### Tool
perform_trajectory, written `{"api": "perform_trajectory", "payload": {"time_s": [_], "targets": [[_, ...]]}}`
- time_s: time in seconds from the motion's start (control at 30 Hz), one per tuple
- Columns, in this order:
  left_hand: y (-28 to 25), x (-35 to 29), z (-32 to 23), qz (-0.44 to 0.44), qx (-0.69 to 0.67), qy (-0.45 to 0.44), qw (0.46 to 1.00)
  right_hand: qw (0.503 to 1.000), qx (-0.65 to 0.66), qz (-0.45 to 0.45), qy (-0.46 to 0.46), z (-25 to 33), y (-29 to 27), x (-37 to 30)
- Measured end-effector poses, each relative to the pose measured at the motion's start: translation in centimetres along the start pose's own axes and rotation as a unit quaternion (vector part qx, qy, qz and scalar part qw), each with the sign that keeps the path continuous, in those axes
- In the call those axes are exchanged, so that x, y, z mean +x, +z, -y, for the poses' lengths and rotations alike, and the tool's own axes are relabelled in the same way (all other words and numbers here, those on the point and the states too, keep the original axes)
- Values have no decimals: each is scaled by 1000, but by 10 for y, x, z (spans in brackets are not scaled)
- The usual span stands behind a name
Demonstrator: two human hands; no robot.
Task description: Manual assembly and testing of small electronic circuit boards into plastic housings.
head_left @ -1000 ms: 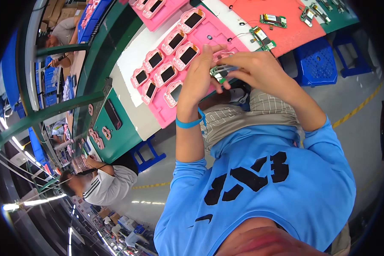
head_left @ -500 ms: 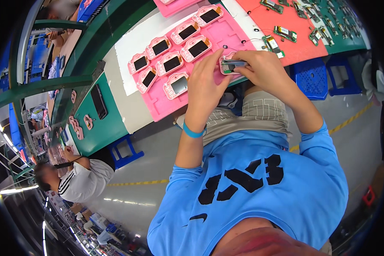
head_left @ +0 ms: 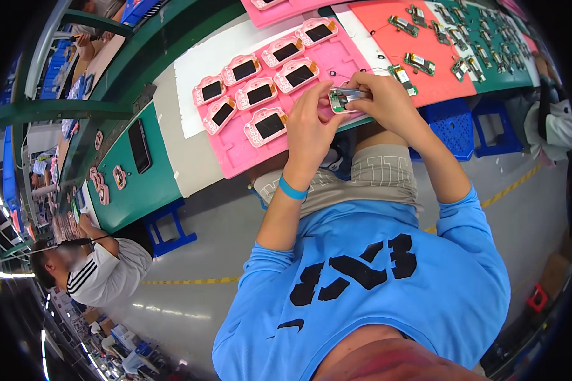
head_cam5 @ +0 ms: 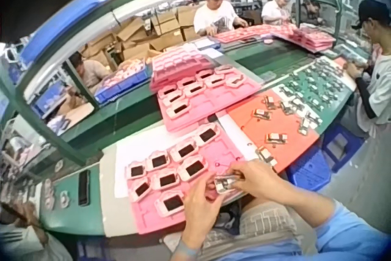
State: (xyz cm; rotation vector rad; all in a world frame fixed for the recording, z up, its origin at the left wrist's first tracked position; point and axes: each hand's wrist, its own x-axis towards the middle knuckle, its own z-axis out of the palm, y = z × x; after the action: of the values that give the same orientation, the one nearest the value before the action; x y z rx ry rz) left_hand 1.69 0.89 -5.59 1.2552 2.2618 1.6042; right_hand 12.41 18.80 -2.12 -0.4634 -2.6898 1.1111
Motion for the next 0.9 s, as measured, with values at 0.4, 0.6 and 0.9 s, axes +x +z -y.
{"api": "perform_trajectory", "payload": {"time_s": [0.4,0.6,0.9], "targets": [[-10,-6,-11,-48,-56,10,997,944,172,-273,74,-19,-15,-78],[-114,39,-42,-53,-41,-22,998,974,-22,-202,-102,-41,20,-51],[-265,258,210,-120,77,-11,990,995,-21,-86,52,-17,12,-45]]}}
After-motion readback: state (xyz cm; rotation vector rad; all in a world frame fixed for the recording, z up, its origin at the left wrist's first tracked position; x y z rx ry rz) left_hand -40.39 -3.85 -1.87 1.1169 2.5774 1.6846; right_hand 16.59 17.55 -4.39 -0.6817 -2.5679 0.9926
